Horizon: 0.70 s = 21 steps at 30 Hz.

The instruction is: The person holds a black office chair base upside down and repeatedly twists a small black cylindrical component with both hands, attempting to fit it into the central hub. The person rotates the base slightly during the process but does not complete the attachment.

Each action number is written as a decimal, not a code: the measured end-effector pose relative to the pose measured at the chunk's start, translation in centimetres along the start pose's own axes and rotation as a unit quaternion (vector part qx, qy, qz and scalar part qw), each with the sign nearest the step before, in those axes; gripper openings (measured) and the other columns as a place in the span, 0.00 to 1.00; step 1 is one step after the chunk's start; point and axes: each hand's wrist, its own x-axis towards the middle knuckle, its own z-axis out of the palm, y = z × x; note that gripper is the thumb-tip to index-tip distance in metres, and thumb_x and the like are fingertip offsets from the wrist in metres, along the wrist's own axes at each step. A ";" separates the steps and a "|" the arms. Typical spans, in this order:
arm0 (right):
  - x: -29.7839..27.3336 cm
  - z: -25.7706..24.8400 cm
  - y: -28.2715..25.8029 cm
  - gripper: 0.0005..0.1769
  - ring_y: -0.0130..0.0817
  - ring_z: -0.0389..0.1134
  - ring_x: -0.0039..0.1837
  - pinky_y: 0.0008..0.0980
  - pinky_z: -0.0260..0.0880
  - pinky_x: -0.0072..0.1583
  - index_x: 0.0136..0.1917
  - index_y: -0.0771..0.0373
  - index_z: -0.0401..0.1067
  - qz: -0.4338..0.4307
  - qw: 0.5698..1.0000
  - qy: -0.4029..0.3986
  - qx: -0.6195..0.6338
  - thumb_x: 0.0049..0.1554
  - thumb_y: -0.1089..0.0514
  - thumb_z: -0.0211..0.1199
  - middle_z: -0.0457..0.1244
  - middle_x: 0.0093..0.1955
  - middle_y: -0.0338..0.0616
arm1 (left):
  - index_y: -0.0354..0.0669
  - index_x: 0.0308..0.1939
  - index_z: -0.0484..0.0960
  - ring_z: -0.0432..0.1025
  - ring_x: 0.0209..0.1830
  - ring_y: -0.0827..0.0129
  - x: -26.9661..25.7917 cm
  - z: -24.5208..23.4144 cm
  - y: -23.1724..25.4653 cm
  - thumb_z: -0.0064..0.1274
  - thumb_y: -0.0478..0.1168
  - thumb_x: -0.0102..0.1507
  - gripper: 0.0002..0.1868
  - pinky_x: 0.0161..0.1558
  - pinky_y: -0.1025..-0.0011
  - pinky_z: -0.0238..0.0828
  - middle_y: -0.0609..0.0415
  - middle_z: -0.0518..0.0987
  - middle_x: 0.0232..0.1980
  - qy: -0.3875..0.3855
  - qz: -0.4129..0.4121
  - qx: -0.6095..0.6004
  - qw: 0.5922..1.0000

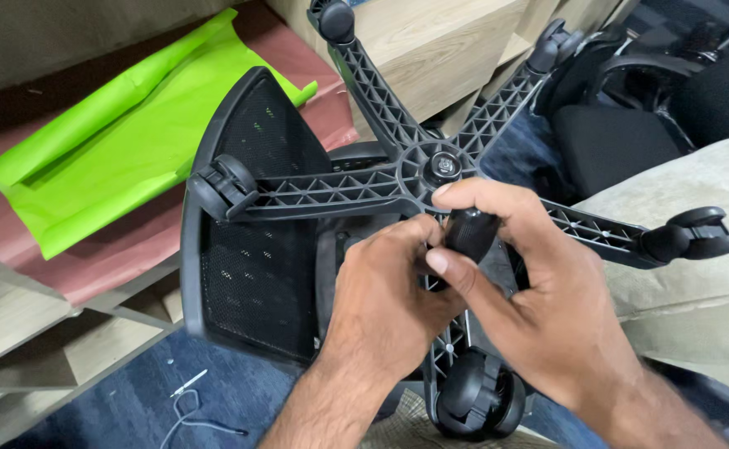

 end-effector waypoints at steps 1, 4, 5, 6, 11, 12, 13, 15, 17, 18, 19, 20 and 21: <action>0.1 -0.1 0.1 0.25 0.27 0.74 0.55 0.28 0.74 0.55 0.66 0.58 0.67 0.002 1.000 0.000 -0.001 0.57 0.60 0.68 0.69 0.60 0.39 | 0.41 0.43 0.82 0.81 0.35 0.56 0.1 -0.1 -0.1 0.64 0.37 0.53 0.15 0.36 0.61 0.75 0.45 0.84 0.36 -0.003 0.044 0.010 0.999; 0.4 -0.4 0.2 0.24 0.29 0.72 0.58 0.30 0.71 0.58 0.67 0.59 0.67 -0.001 1.000 -0.009 0.003 0.58 0.60 0.66 0.68 0.62 0.40 | 0.45 0.52 0.83 0.80 0.38 0.54 0.4 -0.8 -0.4 0.63 0.37 0.55 0.20 0.39 0.60 0.73 0.45 0.84 0.36 -0.053 0.088 0.016 0.995; 0.6 -0.6 0.2 0.24 0.30 0.71 0.60 0.31 0.70 0.60 0.68 0.59 0.67 -0.009 1.000 -0.018 0.009 0.59 0.61 0.65 0.68 0.62 0.41 | 0.47 0.53 0.82 0.81 0.37 0.55 0.6 -1.2 -0.6 0.61 0.37 0.57 0.20 0.40 0.61 0.74 0.45 0.85 0.35 -0.096 0.044 0.000 0.994; 0.7 -0.6 0.2 0.24 0.31 0.69 0.62 0.32 0.68 0.62 0.68 0.60 0.66 -0.017 0.999 -0.028 0.015 0.60 0.61 0.65 0.68 0.62 0.42 | 0.48 0.55 0.81 0.83 0.37 0.57 0.6 -1.7 -0.7 0.59 0.36 0.58 0.20 0.40 0.62 0.75 0.46 0.85 0.34 -0.138 0.000 -0.016 0.990; 1.0 -0.3 -0.1 0.25 0.31 0.69 0.65 0.31 0.67 0.64 0.70 0.61 0.64 -0.050 0.998 -0.039 0.025 0.60 0.61 0.64 0.67 0.65 0.43 | 0.45 0.54 0.81 0.83 0.41 0.58 0.6 -2.3 -0.7 0.61 0.37 0.58 0.20 0.40 0.64 0.76 0.49 0.86 0.38 -0.105 0.022 -0.029 0.994; 1.0 -0.1 -0.1 0.26 0.32 0.68 0.66 0.32 0.66 0.65 0.70 0.61 0.64 -0.064 0.997 -0.041 0.030 0.60 0.61 0.64 0.66 0.65 0.43 | 0.46 0.54 0.81 0.83 0.40 0.58 0.6 -2.3 -0.7 0.62 0.37 0.56 0.21 0.39 0.64 0.76 0.49 0.86 0.37 -0.093 0.005 -0.010 0.996; 1.0 0.0 -0.2 0.26 0.31 0.69 0.63 0.31 0.67 0.63 0.69 0.60 0.65 -0.044 0.998 -0.040 0.031 0.59 0.61 0.65 0.67 0.63 0.42 | 0.44 0.51 0.82 0.83 0.39 0.59 0.7 -2.3 -0.7 0.63 0.37 0.56 0.19 0.40 0.64 0.77 0.50 0.87 0.37 -0.096 -0.026 -0.001 0.995; 1.1 0.3 -0.2 0.26 0.30 0.71 0.59 0.30 0.70 0.61 0.68 0.58 0.67 -0.005 0.999 -0.039 0.033 0.57 0.60 0.67 0.69 0.60 0.40 | 0.41 0.47 0.82 0.83 0.38 0.62 1.0 -2.1 -0.7 0.66 0.39 0.56 0.17 0.41 0.65 0.79 0.52 0.88 0.37 -0.101 -0.088 0.015 0.991; 1.3 0.4 0.0 0.26 0.31 0.71 0.62 0.31 0.70 0.62 0.68 0.59 0.67 -0.030 0.998 -0.044 0.026 0.57 0.61 0.67 0.69 0.62 0.41 | 0.41 0.46 0.83 0.85 0.39 0.63 1.0 -2.4 -1.0 0.69 0.40 0.55 0.17 0.42 0.65 0.79 0.51 0.88 0.37 -0.103 -0.055 0.004 0.993; 1.4 0.4 0.1 0.26 0.31 0.71 0.63 0.32 0.69 0.63 0.67 0.60 0.67 -0.042 0.998 -0.046 0.022 0.57 0.61 0.67 0.68 0.63 0.42 | 0.41 0.45 0.84 0.86 0.39 0.63 0.9 -2.6 -1.1 0.70 0.40 0.54 0.18 0.43 0.66 0.79 0.50 0.89 0.37 -0.105 -0.038 0.000 0.994; 1.4 0.4 0.1 0.26 0.31 0.70 0.64 0.32 0.69 0.64 0.68 0.60 0.67 -0.040 0.998 -0.051 0.024 0.57 0.62 0.67 0.68 0.64 0.42 | 0.44 0.48 0.84 0.86 0.39 0.63 0.8 -2.8 -1.2 0.68 0.40 0.55 0.18 0.42 0.66 0.79 0.50 0.88 0.36 -0.111 -0.034 -0.004 0.993; 1.5 0.4 0.2 0.26 0.31 0.70 0.65 0.32 0.69 0.64 0.68 0.60 0.66 -0.039 0.997 -0.056 0.026 0.58 0.62 0.66 0.68 0.64 0.41 | 0.47 0.51 0.84 0.85 0.39 0.63 0.7 -3.0 -1.2 0.66 0.39 0.55 0.20 0.42 0.65 0.78 0.49 0.87 0.36 -0.116 -0.030 -0.008 0.993; 1.5 0.4 0.2 0.26 0.31 0.70 0.66 0.32 0.69 0.64 0.69 0.60 0.66 -0.037 0.997 -0.063 0.027 0.58 0.62 0.65 0.68 0.65 0.41 | 0.50 0.54 0.83 0.84 0.39 0.63 0.7 -3.1 -1.3 0.64 0.38 0.56 0.22 0.41 0.65 0.77 0.49 0.87 0.36 -0.122 -0.026 -0.013 0.992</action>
